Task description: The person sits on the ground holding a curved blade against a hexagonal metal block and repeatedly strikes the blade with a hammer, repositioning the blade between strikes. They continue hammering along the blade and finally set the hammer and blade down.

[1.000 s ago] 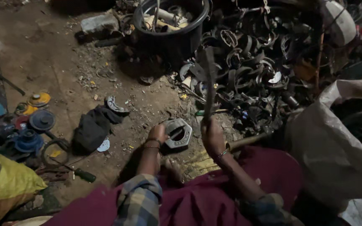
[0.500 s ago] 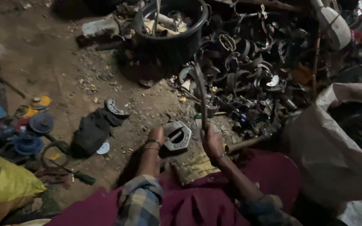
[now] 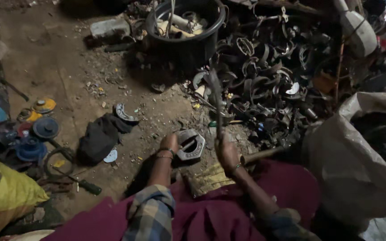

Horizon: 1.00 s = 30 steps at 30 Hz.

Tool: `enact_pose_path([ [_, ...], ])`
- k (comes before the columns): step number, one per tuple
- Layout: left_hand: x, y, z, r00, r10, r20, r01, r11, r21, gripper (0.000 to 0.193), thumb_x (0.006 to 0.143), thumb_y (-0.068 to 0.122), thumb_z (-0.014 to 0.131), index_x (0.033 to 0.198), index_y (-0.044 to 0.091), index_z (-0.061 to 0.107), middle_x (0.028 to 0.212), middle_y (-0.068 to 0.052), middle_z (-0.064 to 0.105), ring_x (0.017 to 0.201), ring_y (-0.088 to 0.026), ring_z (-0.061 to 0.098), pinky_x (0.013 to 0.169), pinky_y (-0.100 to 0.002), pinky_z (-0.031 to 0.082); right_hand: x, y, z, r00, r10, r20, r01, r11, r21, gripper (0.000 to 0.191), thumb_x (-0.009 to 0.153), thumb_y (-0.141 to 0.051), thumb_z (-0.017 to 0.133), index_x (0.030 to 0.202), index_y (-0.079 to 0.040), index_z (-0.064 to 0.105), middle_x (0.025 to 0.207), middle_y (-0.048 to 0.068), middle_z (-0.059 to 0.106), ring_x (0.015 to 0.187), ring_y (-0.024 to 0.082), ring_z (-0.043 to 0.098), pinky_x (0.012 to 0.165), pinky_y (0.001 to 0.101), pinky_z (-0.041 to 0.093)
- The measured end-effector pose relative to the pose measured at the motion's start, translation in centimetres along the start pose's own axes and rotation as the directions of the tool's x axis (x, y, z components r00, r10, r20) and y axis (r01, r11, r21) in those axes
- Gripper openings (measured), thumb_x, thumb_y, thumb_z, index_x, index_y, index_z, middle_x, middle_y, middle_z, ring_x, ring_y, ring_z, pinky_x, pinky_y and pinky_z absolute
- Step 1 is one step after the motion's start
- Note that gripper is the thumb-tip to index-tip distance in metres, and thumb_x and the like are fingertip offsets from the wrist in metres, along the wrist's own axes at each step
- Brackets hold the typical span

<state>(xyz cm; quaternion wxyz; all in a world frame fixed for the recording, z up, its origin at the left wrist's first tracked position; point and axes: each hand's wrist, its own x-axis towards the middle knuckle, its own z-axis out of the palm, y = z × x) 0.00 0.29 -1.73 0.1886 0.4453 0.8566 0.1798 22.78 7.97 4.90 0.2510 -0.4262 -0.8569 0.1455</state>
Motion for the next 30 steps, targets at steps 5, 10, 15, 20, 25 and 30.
enact_pose_path([
  [5,-0.3,-0.5,0.2,0.998,0.041,0.044,-0.038,0.998,-0.052,0.042,0.069,0.027,0.094,0.102,0.007,0.077,0.105,-0.023,0.073,0.102,-0.041,0.070,0.088,-0.049,0.058,0.3,0.0,0.1,0.938,-0.065,-0.339,0.192,0.914,0.356,0.019,0.103,-0.020,0.057,0.113,-0.004,0.055,0.078,0.023,0.064,0.065,0.044,0.063,0.056,0.0524,0.047],
  [10,-0.4,-0.3,-0.4,0.997,0.060,0.056,-0.059,0.998,-0.019,0.042,0.071,0.026,0.093,0.103,0.005,0.076,0.107,-0.024,0.072,0.103,-0.041,0.070,0.086,-0.051,0.058,0.1,-0.2,0.6,0.967,-0.253,-0.012,0.252,0.967,-0.041,0.013,0.092,-0.018,0.060,0.100,-0.009,0.056,0.075,0.022,0.066,0.066,0.046,0.064,0.055,0.0592,0.045],
  [15,-0.2,-0.3,-0.8,1.000,0.022,0.007,-0.022,0.999,0.045,0.033,0.077,0.021,0.089,0.105,0.007,0.077,0.110,-0.024,0.072,0.105,-0.042,0.070,0.089,-0.051,0.058,0.5,-0.4,0.3,0.997,0.006,0.079,0.001,0.997,-0.082,0.016,0.095,-0.020,0.061,0.103,-0.007,0.055,0.080,0.024,0.067,0.071,0.047,0.065,0.059,0.0592,0.046],
  [20,-0.4,-1.1,-0.3,0.996,0.086,0.010,-0.085,0.994,-0.076,0.047,0.068,0.019,0.092,0.109,0.007,0.074,0.109,-0.023,0.072,0.104,-0.043,0.069,0.089,-0.050,0.056,1.1,-0.7,-0.1,0.974,0.003,-0.228,0.086,0.921,0.379,0.021,0.102,-0.020,0.059,0.114,-0.003,0.056,0.087,0.025,0.065,0.073,0.044,0.063,0.063,0.0541,0.049],
  [25,-0.3,-1.2,-0.4,0.996,0.083,0.017,-0.084,0.996,0.016,0.040,0.068,0.023,0.094,0.100,0.006,0.077,0.106,-0.024,0.072,0.104,-0.043,0.069,0.088,-0.050,0.057,0.5,-0.5,0.5,0.966,-0.204,-0.157,0.243,0.927,0.287,0.014,0.096,-0.017,0.061,0.103,-0.005,0.064,0.085,0.022,0.069,0.077,0.043,0.066,0.067,0.0532,0.052],
  [30,-0.1,-1.2,-1.5,0.994,-0.013,0.109,-0.004,0.988,0.156,0.037,0.078,0.031,0.089,0.097,0.002,0.077,0.100,-0.025,0.074,0.097,-0.041,0.074,0.084,-0.050,0.060,0.1,-0.2,0.5,0.924,0.079,0.375,-0.016,0.986,-0.169,0.021,0.103,-0.024,0.058,0.104,-0.003,0.062,0.089,0.023,0.071,0.079,0.044,0.066,0.068,0.0568,0.049],
])
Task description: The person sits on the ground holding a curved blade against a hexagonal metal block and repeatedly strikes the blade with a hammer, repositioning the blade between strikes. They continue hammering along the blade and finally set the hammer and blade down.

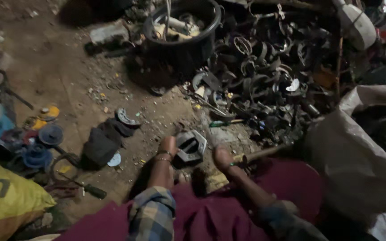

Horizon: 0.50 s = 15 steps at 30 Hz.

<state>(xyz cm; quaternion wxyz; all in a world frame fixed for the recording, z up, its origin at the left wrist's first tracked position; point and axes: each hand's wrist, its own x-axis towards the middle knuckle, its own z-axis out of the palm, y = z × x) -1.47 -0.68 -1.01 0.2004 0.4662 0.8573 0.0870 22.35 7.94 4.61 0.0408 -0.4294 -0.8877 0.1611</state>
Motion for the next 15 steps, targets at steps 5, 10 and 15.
enact_pose_path([
  [5,0.0,0.8,0.8,0.983,0.141,-0.119,-0.162,0.967,-0.197,0.046,0.068,0.025,0.094,0.105,0.007,0.074,0.104,-0.023,0.072,0.100,-0.042,0.069,0.085,-0.051,0.056,0.4,0.1,-0.7,0.892,0.041,-0.451,0.131,0.930,0.344,0.024,0.101,-0.025,0.059,0.114,-0.004,0.060,0.087,0.024,0.068,0.075,0.046,0.064,0.063,0.0564,0.048],
  [10,0.4,2.1,1.8,0.994,0.030,-0.104,-0.044,0.990,-0.134,0.037,0.070,0.023,0.093,0.097,0.006,0.075,0.104,-0.023,0.073,0.101,-0.041,0.070,0.085,-0.050,0.058,0.4,0.0,-0.5,0.771,-0.023,-0.637,0.332,0.867,0.370,0.019,0.100,-0.021,0.057,0.112,-0.007,0.057,0.086,0.025,0.065,0.074,0.045,0.064,0.065,0.0542,0.050],
  [15,0.6,2.3,1.1,0.999,0.009,-0.039,-0.013,0.994,-0.113,0.024,0.081,0.021,0.086,0.094,0.004,0.077,0.104,-0.024,0.073,0.097,-0.041,0.073,0.081,-0.051,0.060,-0.2,0.1,-0.1,0.999,-0.012,0.043,0.017,0.992,-0.124,0.020,0.103,-0.026,0.058,0.109,-0.007,0.058,0.090,0.026,0.071,0.085,0.048,0.067,0.075,0.0616,0.045],
])
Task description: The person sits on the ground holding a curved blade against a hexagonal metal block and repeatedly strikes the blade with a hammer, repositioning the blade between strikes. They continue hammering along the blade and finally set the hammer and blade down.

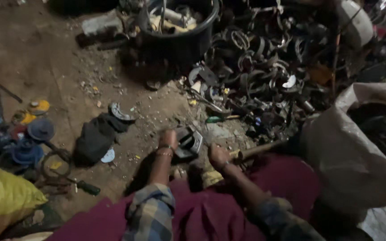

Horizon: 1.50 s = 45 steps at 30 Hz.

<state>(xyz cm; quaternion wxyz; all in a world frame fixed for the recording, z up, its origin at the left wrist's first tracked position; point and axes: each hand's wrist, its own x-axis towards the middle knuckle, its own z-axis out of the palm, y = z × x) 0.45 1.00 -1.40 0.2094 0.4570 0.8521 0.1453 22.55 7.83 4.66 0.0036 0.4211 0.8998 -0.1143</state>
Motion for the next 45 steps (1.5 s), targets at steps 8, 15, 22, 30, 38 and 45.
enact_pose_path([
  [8,-0.9,-0.5,-0.4,0.999,-0.023,-0.023,0.022,0.999,-0.050,0.040,0.073,0.025,0.092,0.102,0.005,0.074,0.106,-0.024,0.072,0.104,-0.042,0.069,0.086,-0.051,0.058,0.3,0.4,-0.8,0.654,-0.052,-0.754,0.549,0.719,0.426,0.020,0.103,-0.012,0.049,0.117,0.002,0.053,0.094,0.030,0.063,0.081,0.049,0.062,0.070,0.0545,0.050],
  [15,-0.4,-0.7,-0.7,1.000,-0.010,-0.010,0.010,1.000,0.004,0.025,0.081,0.020,0.085,0.100,0.005,0.075,0.108,-0.024,0.073,0.103,-0.043,0.071,0.085,-0.052,0.059,0.5,0.6,-0.4,0.984,-0.168,-0.068,0.174,0.979,0.109,0.024,0.099,-0.020,0.058,0.112,-0.001,0.054,0.076,0.026,0.063,0.069,0.047,0.061,0.062,0.0571,0.046],
  [22,-0.6,-1.0,-0.6,0.999,0.030,-0.042,-0.031,0.999,-0.034,0.027,0.078,0.021,0.087,0.099,0.006,0.077,0.108,-0.024,0.073,0.104,-0.043,0.070,0.087,-0.052,0.058,1.1,0.6,-1.4,0.857,0.010,-0.515,0.146,0.955,0.260,0.045,0.098,-0.023,0.058,0.135,0.003,0.052,0.076,0.028,0.064,0.067,0.049,0.061,0.057,0.0581,0.045],
  [30,-0.8,-1.3,-0.4,0.998,0.033,-0.045,-0.034,0.999,-0.025,0.033,0.075,0.022,0.089,0.101,0.005,0.077,0.108,-0.024,0.072,0.104,-0.042,0.070,0.086,-0.051,0.059,0.7,-0.2,-0.4,0.913,-0.038,-0.407,0.187,0.924,0.333,0.017,0.100,-0.019,0.066,0.105,-0.003,0.063,0.073,0.022,0.066,0.064,0.043,0.062,0.060,0.0510,0.049],
  [38,-0.7,-2.0,-1.5,1.000,-0.004,-0.025,0.005,1.000,0.011,0.027,0.077,0.023,0.087,0.096,0.006,0.079,0.105,-0.025,0.073,0.103,-0.042,0.070,0.088,-0.051,0.058,0.5,0.2,-0.6,0.926,0.041,-0.376,0.098,0.934,0.343,0.028,0.101,-0.026,0.060,0.113,-0.001,0.056,0.075,0.027,0.065,0.066,0.050,0.061,0.057,0.0606,0.045],
  [45,-0.9,-1.7,-0.6,1.000,0.006,-0.011,-0.006,0.999,-0.053,0.028,0.076,0.021,0.087,0.096,0.005,0.076,0.102,-0.026,0.072,0.100,-0.044,0.069,0.085,-0.053,0.058,1.0,-0.2,-0.2,0.727,-0.002,-0.687,0.380,0.834,0.400,0.022,0.106,-0.029,0.058,0.111,-0.008,0.058,0.084,0.026,0.068,0.075,0.044,0.065,0.067,0.0556,0.050],
])
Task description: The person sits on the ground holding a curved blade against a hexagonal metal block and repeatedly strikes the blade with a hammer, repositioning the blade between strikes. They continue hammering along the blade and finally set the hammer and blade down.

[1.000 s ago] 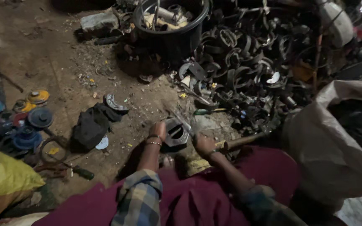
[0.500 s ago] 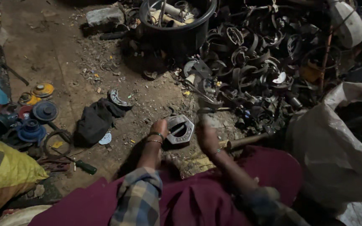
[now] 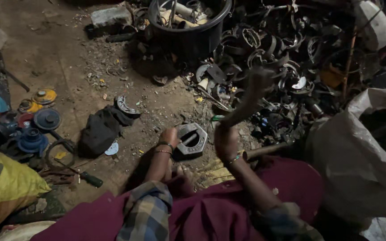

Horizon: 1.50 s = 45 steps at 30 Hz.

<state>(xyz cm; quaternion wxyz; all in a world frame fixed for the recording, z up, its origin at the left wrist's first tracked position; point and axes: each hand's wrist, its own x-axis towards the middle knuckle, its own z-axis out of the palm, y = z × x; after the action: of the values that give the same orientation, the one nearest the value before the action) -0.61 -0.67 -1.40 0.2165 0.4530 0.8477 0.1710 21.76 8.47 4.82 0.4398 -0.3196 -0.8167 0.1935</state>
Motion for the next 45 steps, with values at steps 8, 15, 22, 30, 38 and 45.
enact_pose_path([
  [8,0.7,0.3,-0.1,0.984,0.065,-0.164,-0.057,0.997,0.053,0.019,0.078,0.015,0.083,0.094,0.005,0.077,0.102,-0.025,0.071,0.098,-0.045,0.069,0.082,-0.054,0.057,-0.5,-0.1,-0.2,0.816,0.320,0.482,-0.120,0.909,-0.400,0.030,0.101,-0.024,0.055,0.122,-0.003,0.053,0.087,0.027,0.068,0.077,0.049,0.064,0.066,0.0591,0.047],
  [15,0.2,0.7,0.6,1.000,0.006,-0.019,-0.006,1.000,0.013,0.037,0.070,0.028,0.093,0.094,0.005,0.077,0.101,-0.024,0.072,0.099,-0.043,0.071,0.084,-0.051,0.059,0.3,-0.3,-0.1,0.921,0.385,0.059,-0.389,0.905,0.169,0.016,0.102,-0.017,0.061,0.110,-0.004,0.056,0.075,0.026,0.065,0.065,0.045,0.066,0.062,0.0559,0.048],
  [22,0.6,0.6,0.1,1.000,0.028,0.015,-0.028,0.999,0.037,0.044,0.070,0.028,0.095,0.101,0.003,0.076,0.106,-0.026,0.071,0.103,-0.042,0.070,0.087,-0.050,0.058,-0.3,-0.1,0.1,0.750,0.370,0.548,-0.058,0.862,-0.503,0.018,0.102,-0.020,0.053,0.112,-0.006,0.058,0.095,0.029,0.069,0.087,0.052,0.065,0.073,0.0632,0.046],
  [30,0.4,0.6,-0.1,0.999,-0.027,0.041,0.028,1.000,-0.012,0.037,0.074,0.025,0.092,0.100,0.003,0.077,0.106,-0.025,0.072,0.104,-0.042,0.070,0.087,-0.051,0.058,0.6,0.1,-0.3,0.984,0.167,0.059,-0.163,0.984,-0.076,0.033,0.106,-0.028,0.052,0.122,0.001,0.052,0.081,0.029,0.062,0.064,0.048,0.060,0.056,0.0591,0.043],
  [38,0.5,0.6,-0.4,0.971,0.186,-0.151,-0.183,0.983,0.031,0.037,0.069,0.016,0.090,0.103,0.006,0.078,0.106,-0.025,0.074,0.103,-0.041,0.072,0.089,-0.050,0.058,-0.5,-0.1,0.2,0.832,0.229,0.505,0.006,0.907,-0.421,0.022,0.101,-0.025,0.055,0.109,-0.004,0.054,0.079,0.029,0.066,0.072,0.050,0.064,0.063,0.0605,0.046],
  [45,0.3,0.9,-0.5,0.998,0.052,-0.019,-0.053,0.997,-0.059,0.040,0.069,0.020,0.092,0.104,0.008,0.076,0.105,-0.023,0.073,0.103,-0.042,0.070,0.088,-0.051,0.058,0.2,-0.3,-0.1,0.938,0.309,0.160,-0.258,0.927,-0.273,0.026,0.099,-0.024,0.058,0.115,-0.004,0.053,0.079,0.031,0.066,0.072,0.054,0.062,0.062,0.0647,0.043],
])
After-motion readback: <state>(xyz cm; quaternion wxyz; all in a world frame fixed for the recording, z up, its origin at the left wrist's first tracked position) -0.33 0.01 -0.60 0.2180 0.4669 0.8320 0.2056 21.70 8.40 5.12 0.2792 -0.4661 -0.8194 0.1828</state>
